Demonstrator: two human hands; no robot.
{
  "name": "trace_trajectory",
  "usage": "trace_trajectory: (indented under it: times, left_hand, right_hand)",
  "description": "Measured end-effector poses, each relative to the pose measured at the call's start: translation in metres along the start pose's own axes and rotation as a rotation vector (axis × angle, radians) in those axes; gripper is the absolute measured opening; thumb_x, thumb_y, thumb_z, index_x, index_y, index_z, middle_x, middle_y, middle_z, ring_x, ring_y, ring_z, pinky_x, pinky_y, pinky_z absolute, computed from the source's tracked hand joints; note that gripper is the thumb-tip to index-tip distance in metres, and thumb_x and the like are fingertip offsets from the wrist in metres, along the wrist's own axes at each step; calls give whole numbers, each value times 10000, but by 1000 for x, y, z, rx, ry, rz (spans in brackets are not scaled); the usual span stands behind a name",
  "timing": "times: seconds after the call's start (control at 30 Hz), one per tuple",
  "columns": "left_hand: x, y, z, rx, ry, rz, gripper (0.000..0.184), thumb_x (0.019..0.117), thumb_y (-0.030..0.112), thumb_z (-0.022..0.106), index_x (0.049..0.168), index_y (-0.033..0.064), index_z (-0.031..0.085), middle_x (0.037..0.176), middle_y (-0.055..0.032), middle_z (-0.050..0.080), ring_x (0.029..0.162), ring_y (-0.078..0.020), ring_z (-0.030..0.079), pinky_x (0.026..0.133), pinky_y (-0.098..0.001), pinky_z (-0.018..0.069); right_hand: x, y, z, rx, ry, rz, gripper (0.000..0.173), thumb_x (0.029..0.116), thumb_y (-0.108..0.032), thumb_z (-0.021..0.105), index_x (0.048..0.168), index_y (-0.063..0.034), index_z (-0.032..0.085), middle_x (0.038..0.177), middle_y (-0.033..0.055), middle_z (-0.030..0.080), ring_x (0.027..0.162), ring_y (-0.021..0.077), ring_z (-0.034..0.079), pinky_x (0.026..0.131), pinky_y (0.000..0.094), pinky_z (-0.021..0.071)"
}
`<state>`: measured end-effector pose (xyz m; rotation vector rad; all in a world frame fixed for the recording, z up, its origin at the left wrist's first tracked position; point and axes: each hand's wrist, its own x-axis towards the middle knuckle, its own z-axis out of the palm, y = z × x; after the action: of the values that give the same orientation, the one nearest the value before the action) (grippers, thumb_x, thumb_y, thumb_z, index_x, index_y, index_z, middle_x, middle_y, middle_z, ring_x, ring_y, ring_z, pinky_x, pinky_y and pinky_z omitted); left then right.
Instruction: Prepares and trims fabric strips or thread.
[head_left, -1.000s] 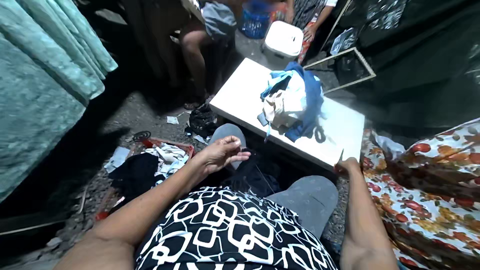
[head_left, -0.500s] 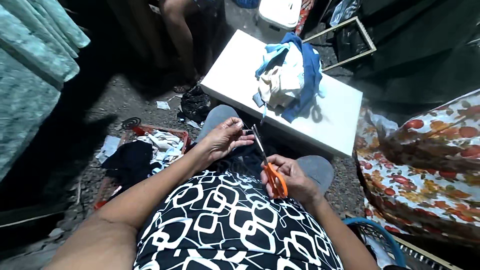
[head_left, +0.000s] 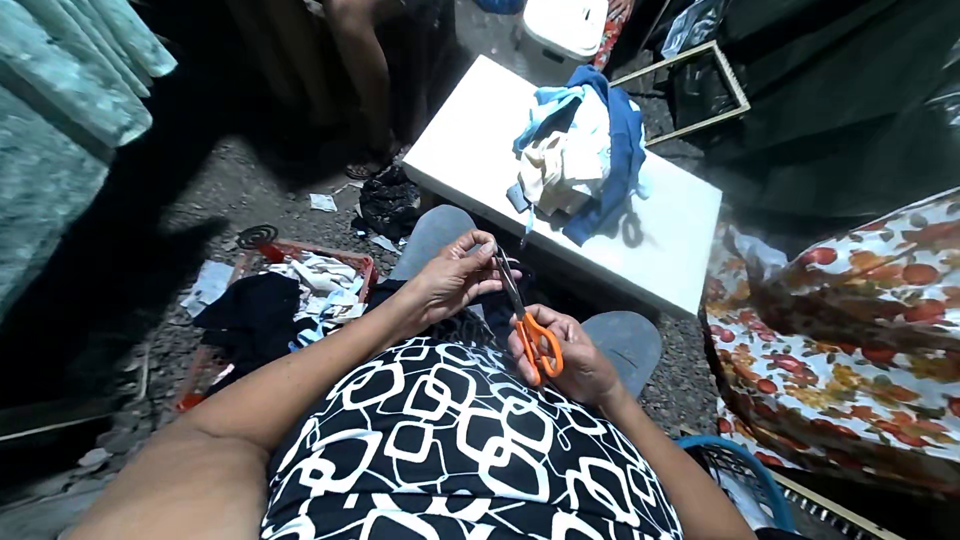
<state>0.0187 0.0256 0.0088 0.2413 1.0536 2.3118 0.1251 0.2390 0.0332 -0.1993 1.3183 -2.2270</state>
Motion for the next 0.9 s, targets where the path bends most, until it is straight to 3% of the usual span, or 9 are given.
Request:
trace_trajectory:
  times: [0.13, 0.33, 0.57, 0.73, 0.83, 0.9]
  left_hand:
    - [5, -2, -1, -28, -20, -23, 101, 1093, 117, 438, 1118, 116, 536, 1003, -116, 708, 981, -270, 731, 896, -433, 609]
    - [5, -4, -3, -14, -54, -24, 100, 1094, 124, 440, 1118, 119, 536, 1019, -127, 723, 971, -265, 739, 887, -415, 611]
    - [6, -3, -4, -6, -84, -35, 96, 1089, 118, 449, 1120, 124, 540, 999, -116, 714, 955, -247, 735, 884, -402, 607]
    - [6, -2, -5, -11, -99, -35, 97, 1090, 118, 448, 1115, 124, 541, 1016, -115, 713, 960, -241, 734, 881, -391, 609]
    - [-11, 3, -3, 140, -84, -19, 139, 1095, 194, 442, 1163, 158, 558, 1073, -79, 703, 971, -188, 714, 871, -340, 596]
    - [-6, 5, -6, 180, -60, -22, 138, 1084, 181, 460, 1136, 150, 584, 1084, -86, 715, 973, -193, 720, 869, -341, 601]
  right_hand:
    - [4, 0, 1, -8, 19, -11, 344, 963, -235, 691, 1227, -39, 589, 956, 125, 698, 717, 159, 693, 661, 287, 600]
    - [7, 0, 2, 3, 23, -14, 318, 975, -202, 661, 1233, -35, 581, 952, 129, 694, 715, 156, 690, 658, 279, 595]
    - [9, -1, 2, -5, 40, -22, 353, 966, -228, 686, 1235, -25, 580, 936, 133, 696, 710, 157, 693, 652, 275, 596]
    - [9, -2, 2, -28, 57, -12, 323, 956, -156, 660, 1238, -27, 569, 916, 113, 685, 670, 129, 669, 603, 238, 571]
    - [10, 3, 6, -84, 71, 17, 338, 938, -116, 650, 1252, -25, 561, 927, 82, 692, 657, 107, 648, 566, 227, 544]
    - [11, 0, 6, -135, 46, 14, 349, 956, -173, 633, 1261, -26, 548, 927, 64, 699, 674, 118, 662, 566, 247, 557]
